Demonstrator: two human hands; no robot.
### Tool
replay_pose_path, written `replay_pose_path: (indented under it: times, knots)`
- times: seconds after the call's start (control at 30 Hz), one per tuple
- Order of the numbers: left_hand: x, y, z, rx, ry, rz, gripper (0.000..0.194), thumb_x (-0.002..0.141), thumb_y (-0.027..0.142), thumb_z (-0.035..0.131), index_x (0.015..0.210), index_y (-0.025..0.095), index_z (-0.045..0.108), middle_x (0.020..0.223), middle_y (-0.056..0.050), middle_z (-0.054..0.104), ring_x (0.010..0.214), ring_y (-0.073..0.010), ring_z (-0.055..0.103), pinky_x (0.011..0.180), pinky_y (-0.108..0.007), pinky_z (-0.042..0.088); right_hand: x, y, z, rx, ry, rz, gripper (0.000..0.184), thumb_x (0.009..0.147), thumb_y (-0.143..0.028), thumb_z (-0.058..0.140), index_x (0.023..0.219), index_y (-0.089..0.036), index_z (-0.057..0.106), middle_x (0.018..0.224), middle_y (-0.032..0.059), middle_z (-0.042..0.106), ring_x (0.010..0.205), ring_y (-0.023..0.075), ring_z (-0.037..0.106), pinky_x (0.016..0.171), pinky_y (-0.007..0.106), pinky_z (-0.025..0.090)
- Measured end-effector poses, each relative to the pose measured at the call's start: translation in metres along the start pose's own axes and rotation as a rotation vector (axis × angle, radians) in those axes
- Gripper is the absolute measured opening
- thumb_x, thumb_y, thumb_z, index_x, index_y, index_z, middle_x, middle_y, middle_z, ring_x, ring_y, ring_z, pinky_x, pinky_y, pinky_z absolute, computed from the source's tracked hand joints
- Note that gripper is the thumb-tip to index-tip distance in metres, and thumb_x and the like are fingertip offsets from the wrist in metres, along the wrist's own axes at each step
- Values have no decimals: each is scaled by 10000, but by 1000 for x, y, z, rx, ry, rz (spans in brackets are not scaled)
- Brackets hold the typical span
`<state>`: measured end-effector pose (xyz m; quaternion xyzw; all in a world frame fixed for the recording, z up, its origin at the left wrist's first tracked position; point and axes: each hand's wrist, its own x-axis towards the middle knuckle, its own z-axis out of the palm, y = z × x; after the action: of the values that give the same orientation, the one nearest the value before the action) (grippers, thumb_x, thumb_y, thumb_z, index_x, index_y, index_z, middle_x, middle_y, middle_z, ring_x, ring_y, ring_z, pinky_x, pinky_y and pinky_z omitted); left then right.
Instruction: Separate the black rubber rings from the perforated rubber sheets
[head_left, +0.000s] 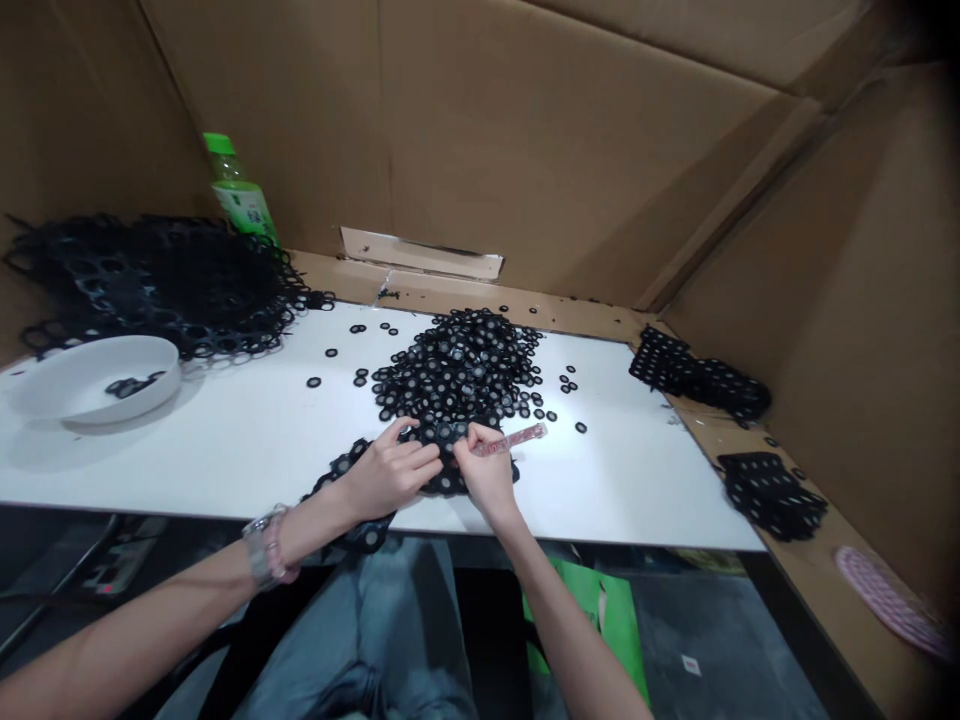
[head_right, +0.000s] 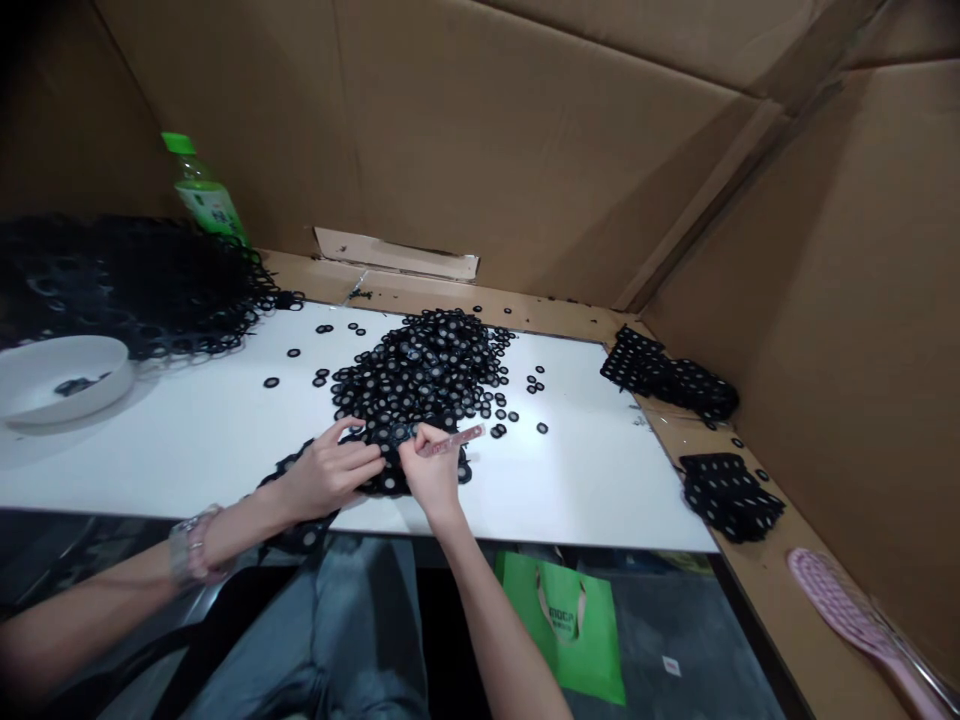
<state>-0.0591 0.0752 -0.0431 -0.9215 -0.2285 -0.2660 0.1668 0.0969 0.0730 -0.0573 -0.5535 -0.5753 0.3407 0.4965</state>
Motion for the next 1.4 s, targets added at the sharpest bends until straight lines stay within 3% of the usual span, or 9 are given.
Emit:
replay_pose_path:
  times: [0.23, 0.43, 0.7, 1.2, 1.4]
  knots:
    - [0, -3, 2, -39, 37, -50, 198, 737, 33, 396, 645, 166, 509, 565, 32, 539, 511, -101, 450, 707, -323, 347, -4, -4, 4, -40, -44, -70, 279, 623, -95, 455, 473, -211, 249, 441, -83, 263, 446, 90, 270, 468, 246, 217]
    - [1, 3, -10, -32, -143, -192, 158, 681, 80, 481, 766, 184, 564, 737, 6, 627, 658, -148, 529, 810, -376, 323, 2, 1, -3, 52, 6, 12, 279, 678, -164, 449, 495, -229, 249, 419, -94, 276, 387, 84, 337, 414, 217, 267]
    - [-7, 8, -12, -28, 15, -29, 194, 866, 112, 441, 806, 219, 591, 801, 34, 675, 698, -119, 539, 835, -376, 313, 0, 2, -3, 88, 12, 54, 319, 722, -230, 460, 474, -233, 260, 388, -94, 294, 355, 90, 395, 397, 212, 302]
    - [-10, 9, -7, -11, 77, -50, 147, 860, 134, 479, 770, 198, 576, 719, 51, 680, 666, -109, 559, 767, -366, 296, 0, 6, -2, 84, -27, 47, 290, 691, -184, 429, 470, -233, 248, 370, -98, 278, 342, 85, 362, 391, 209, 279]
    - [-8, 10, -9, -2, 90, -60, 137, 843, 139, 497, 747, 196, 577, 668, 61, 664, 643, -103, 566, 761, -357, 288, -7, 1, 0, 20, -78, -34, 299, 683, -155, 437, 469, -227, 240, 416, -79, 280, 410, 88, 312, 436, 233, 246]
